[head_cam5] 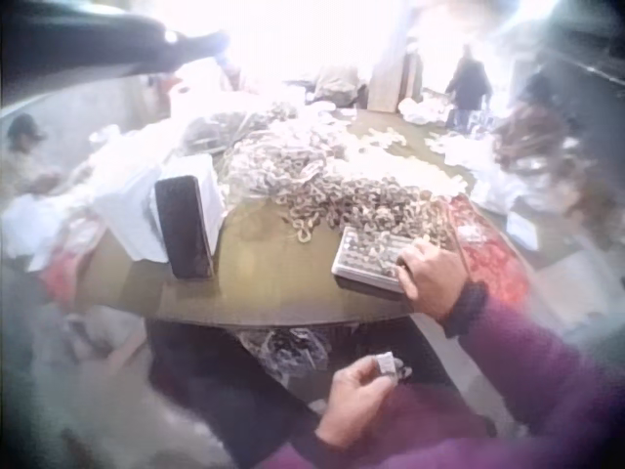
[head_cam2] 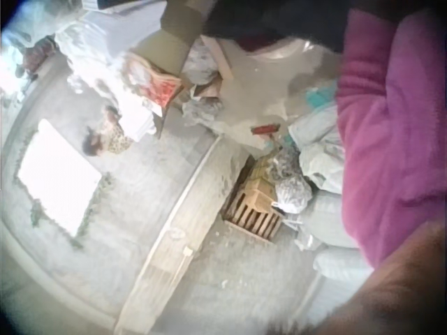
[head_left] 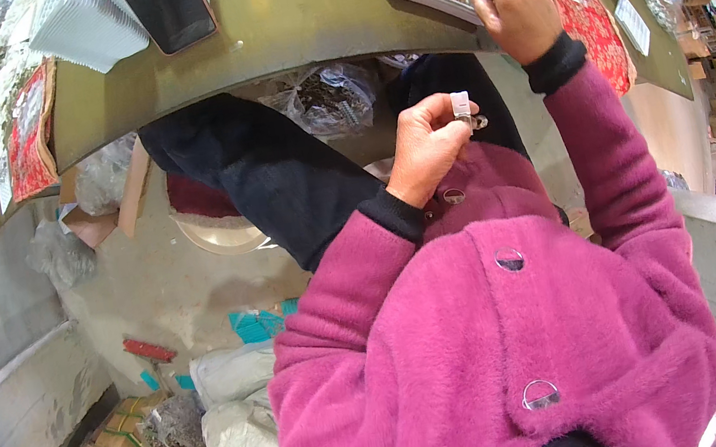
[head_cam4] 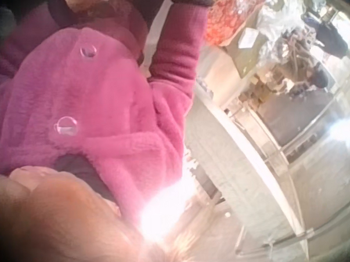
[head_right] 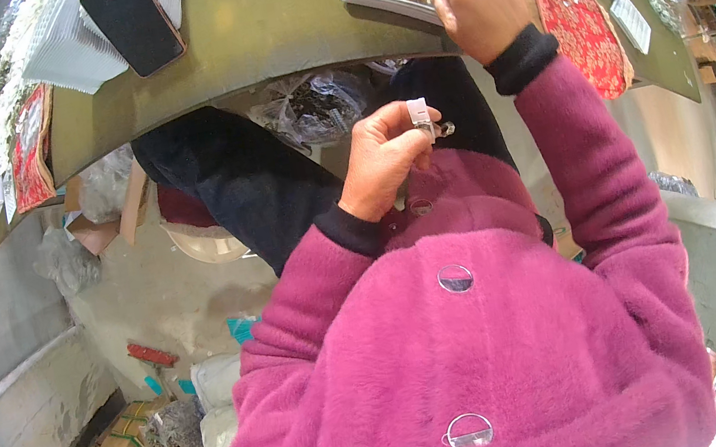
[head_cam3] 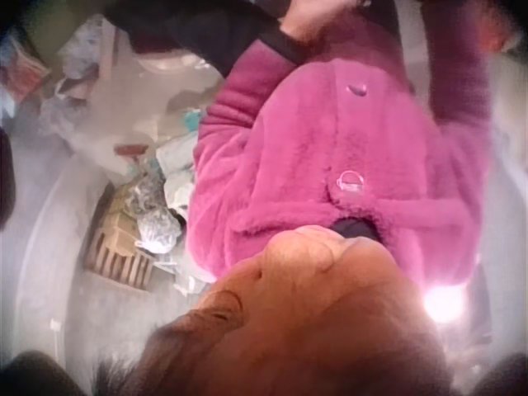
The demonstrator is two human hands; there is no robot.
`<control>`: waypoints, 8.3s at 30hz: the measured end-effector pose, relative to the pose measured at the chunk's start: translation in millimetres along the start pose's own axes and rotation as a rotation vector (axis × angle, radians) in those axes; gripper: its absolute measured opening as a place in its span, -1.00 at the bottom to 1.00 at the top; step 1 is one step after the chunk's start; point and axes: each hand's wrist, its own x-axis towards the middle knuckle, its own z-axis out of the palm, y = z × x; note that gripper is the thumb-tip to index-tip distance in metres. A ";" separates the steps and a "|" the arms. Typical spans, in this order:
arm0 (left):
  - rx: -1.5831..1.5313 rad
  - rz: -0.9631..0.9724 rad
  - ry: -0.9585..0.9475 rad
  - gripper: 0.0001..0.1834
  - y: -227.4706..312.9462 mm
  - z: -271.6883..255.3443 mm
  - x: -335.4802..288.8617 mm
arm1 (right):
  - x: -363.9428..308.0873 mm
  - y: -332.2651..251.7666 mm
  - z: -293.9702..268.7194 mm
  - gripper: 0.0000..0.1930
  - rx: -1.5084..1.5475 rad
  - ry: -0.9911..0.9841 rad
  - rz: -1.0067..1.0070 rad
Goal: The person repeatedly picks small metallic components from a pile on the table, inserts them into white plastic housings, and places the assembled units into a compartmentalized tray. The person also uses a small flashlight to illuminate the components during assembly.
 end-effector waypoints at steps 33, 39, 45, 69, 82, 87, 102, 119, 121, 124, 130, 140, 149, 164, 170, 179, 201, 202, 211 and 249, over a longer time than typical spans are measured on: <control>0.173 0.277 0.030 -0.72 -34.3 37.6 -55.6 | -184.5 -82.3 -26.5 -0.72 1.552 -0.281 0.791; 0.197 0.206 0.019 -0.75 -32.4 36.4 -52.7 | -185.9 -70.1 -17.3 -0.70 1.757 -0.412 0.917; 0.007 0.034 -0.033 -0.87 -33.0 33.9 -36.7 | -193.9 -63.2 15.3 -0.69 1.790 -0.346 0.873; -0.010 -0.098 0.161 -0.71 -58.9 18.2 -3.8 | -183.5 17.6 46.7 -0.83 1.470 -0.403 0.716; -0.073 -0.001 0.222 -0.69 -61.8 8.0 -11.7 | -35.2 21.4 12.3 -0.76 0.473 0.202 0.199; -0.090 0.034 0.260 -0.74 -63.8 -0.5 -11.8 | -24.1 21.9 5.4 -0.77 0.413 0.166 0.119; -0.155 0.019 0.274 -0.76 -28.9 0.3 -23.0 | -28.7 -2.9 -19.5 -0.82 0.346 0.086 0.135; -0.115 0.139 0.060 -0.64 43.4 49.6 -26.0 | -97.0 -46.3 -64.4 -0.80 0.955 0.310 -0.129; -0.111 0.136 0.059 -0.60 42.7 50.0 -26.0 | -98.8 -46.1 -59.8 -0.81 0.939 0.326 -0.156; -0.096 0.152 0.046 -0.59 41.7 52.1 -23.6 | -99.2 -44.0 -55.4 -0.79 0.894 0.382 -0.185; 0.027 0.169 0.071 -0.61 37.1 57.5 -16.0 | -98.4 -33.3 -47.1 -0.81 0.798 0.359 -0.217; 0.211 0.106 0.065 -0.75 22.9 57.9 -4.7 | -126.6 -19.6 -33.0 -0.80 0.921 0.280 -0.141; 0.037 -0.014 0.100 -0.79 10.6 43.1 7.7 | -107.8 -8.8 -35.3 -0.90 0.925 0.400 0.150; -0.019 0.032 0.090 -0.75 34.8 44.0 33.6 | -16.5 2.8 17.3 -0.83 0.266 0.105 0.188; -0.012 0.031 0.095 -0.78 38.6 51.5 47.1 | -23.1 11.6 1.4 -0.75 0.513 0.068 0.213; 0.046 0.023 -0.013 -0.79 35.7 78.6 48.1 | -103.5 5.2 -36.0 -0.83 0.877 0.435 -0.048; 0.354 0.053 -0.164 -0.86 17.6 128.4 22.9 | -178.9 17.0 -43.0 -0.81 1.490 0.236 0.366; 0.386 0.039 -0.194 -0.87 17.5 132.9 21.7 | -182.1 18.0 -43.4 -0.79 1.706 0.143 0.435; 0.520 0.049 -0.221 -0.82 10.9 151.3 23.7 | -198.3 10.9 -35.2 -0.65 1.572 0.396 0.527; 1.067 0.285 -0.284 -0.67 2.8 104.8 19.4 | -224.4 20.4 -11.8 -0.73 1.878 -0.328 0.524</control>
